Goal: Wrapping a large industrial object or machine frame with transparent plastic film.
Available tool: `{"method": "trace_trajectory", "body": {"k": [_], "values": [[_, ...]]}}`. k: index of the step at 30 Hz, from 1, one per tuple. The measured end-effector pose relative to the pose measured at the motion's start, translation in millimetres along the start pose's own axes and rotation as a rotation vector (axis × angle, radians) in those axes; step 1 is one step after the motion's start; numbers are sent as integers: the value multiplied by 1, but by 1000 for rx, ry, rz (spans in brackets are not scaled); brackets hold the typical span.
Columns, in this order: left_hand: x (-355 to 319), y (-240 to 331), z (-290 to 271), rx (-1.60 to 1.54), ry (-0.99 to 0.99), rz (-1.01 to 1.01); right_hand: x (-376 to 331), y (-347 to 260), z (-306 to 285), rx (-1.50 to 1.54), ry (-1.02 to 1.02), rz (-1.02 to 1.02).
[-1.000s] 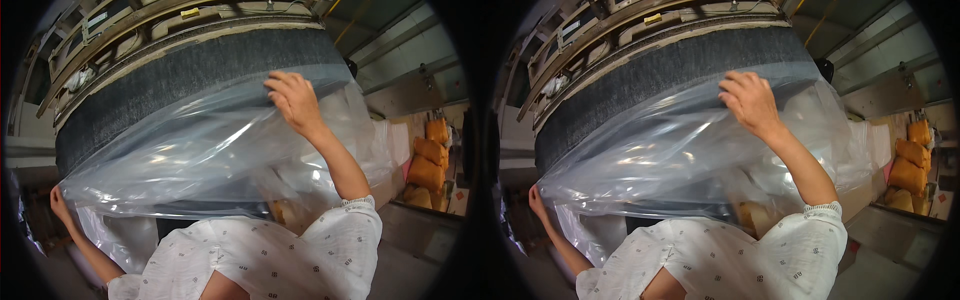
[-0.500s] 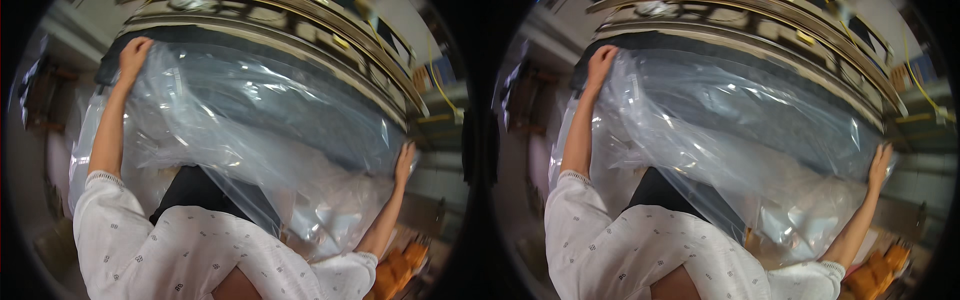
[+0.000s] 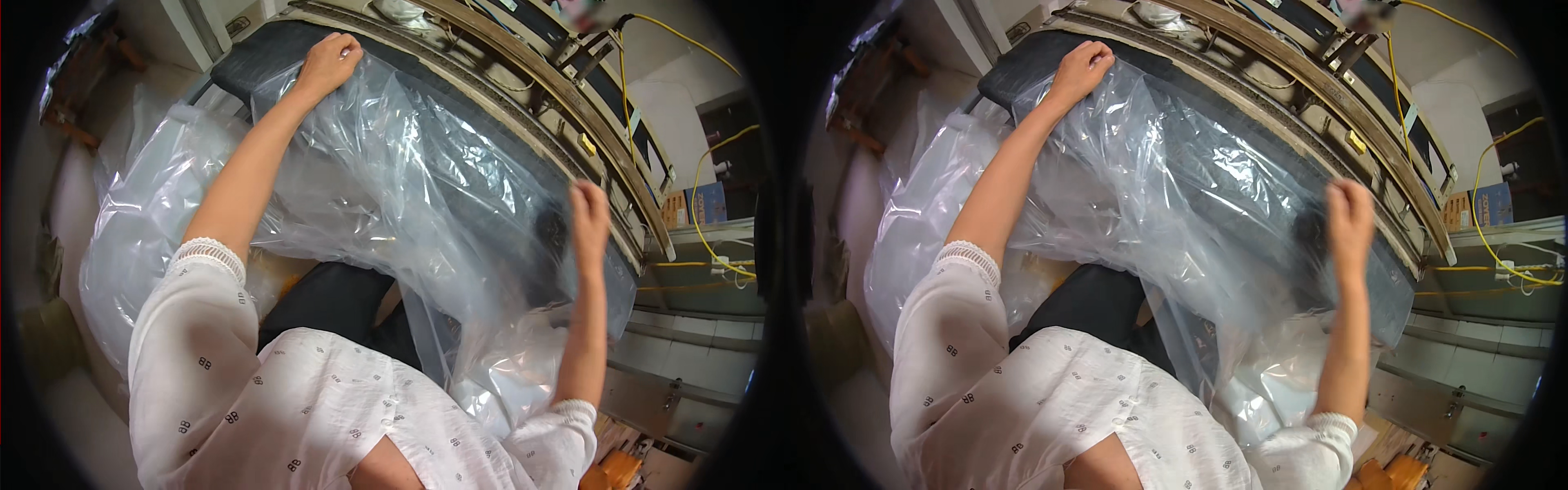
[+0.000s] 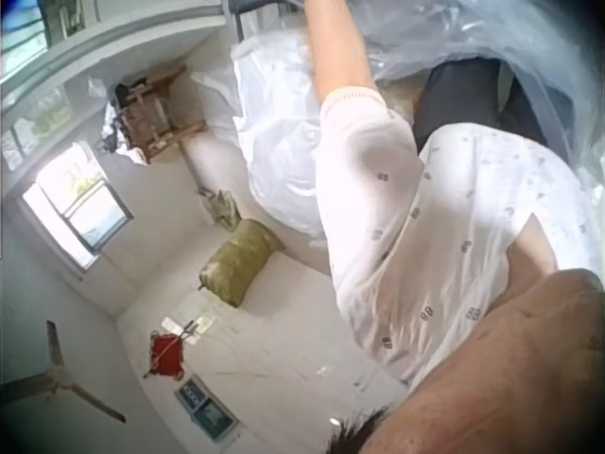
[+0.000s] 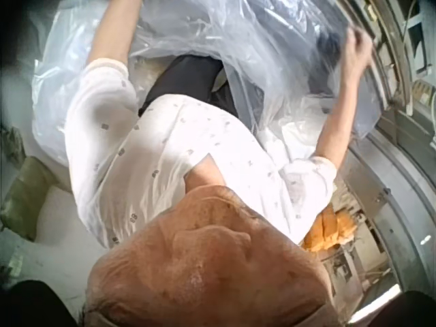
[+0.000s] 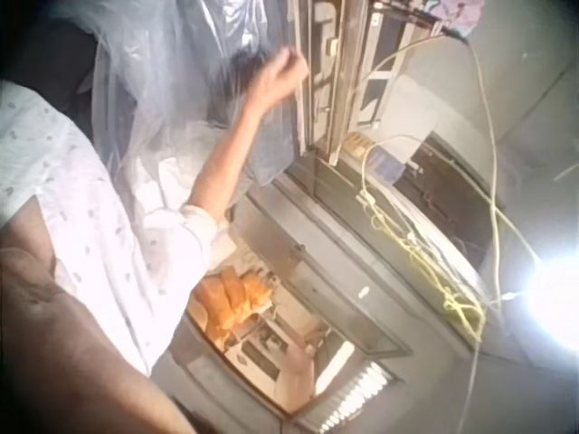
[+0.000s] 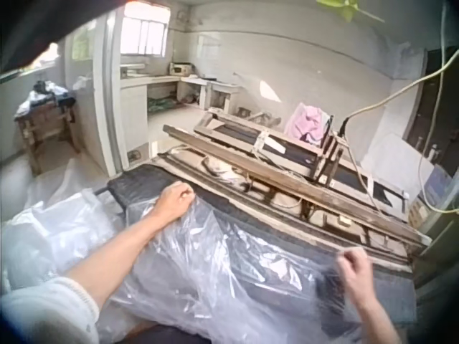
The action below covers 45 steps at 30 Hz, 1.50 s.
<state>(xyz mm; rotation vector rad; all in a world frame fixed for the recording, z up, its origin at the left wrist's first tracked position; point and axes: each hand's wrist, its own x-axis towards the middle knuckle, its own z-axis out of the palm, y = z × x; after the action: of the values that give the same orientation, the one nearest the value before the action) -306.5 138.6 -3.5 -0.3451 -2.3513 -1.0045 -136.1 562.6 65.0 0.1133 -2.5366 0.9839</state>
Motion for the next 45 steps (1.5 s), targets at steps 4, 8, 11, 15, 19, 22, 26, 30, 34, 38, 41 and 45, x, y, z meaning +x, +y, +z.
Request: {"method": "trace_trajectory", "body": {"k": [4, 8, 11, 15, 19, 22, 26, 30, 34, 38, 41, 45], "values": [[-5, -20, 1, -22, 90, 42, -48, -152, 106, -22, -143, -201], [-4, -13, 14, -86, 72, 31, -110, -169, 134, -400, -259, -340], [-3, -18, 18, -45, 93, 23, -153, -100, 98, -604, -12, -201], [3, -20, 28, 30, 83, 163, -247, -16, -21, -813, 172, 181], [10, -27, 10, 111, -3, 100, -292, -17, -97, -833, 361, 505], [11, -35, 9, 128, -46, 113, -277, -43, -161, -356, 543, 566], [6, -23, 14, 125, -113, 120, -237, -75, -234, 696, 645, 70], [6, -38, 2, 149, -93, 142, -192, 27, -246, 896, 589, 339], [-1, -51, -21, 137, -123, 135, -169, 157, -194, 94, 573, 605], [-8, -44, -36, 139, -184, 139, -154, 179, -178, -71, 430, 654], [-11, -48, -43, 174, -195, 122, -123, 183, -180, -109, 352, 632], [-6, -36, -36, 234, -212, 144, -103, 216, -188, -74, 355, 682]]}}
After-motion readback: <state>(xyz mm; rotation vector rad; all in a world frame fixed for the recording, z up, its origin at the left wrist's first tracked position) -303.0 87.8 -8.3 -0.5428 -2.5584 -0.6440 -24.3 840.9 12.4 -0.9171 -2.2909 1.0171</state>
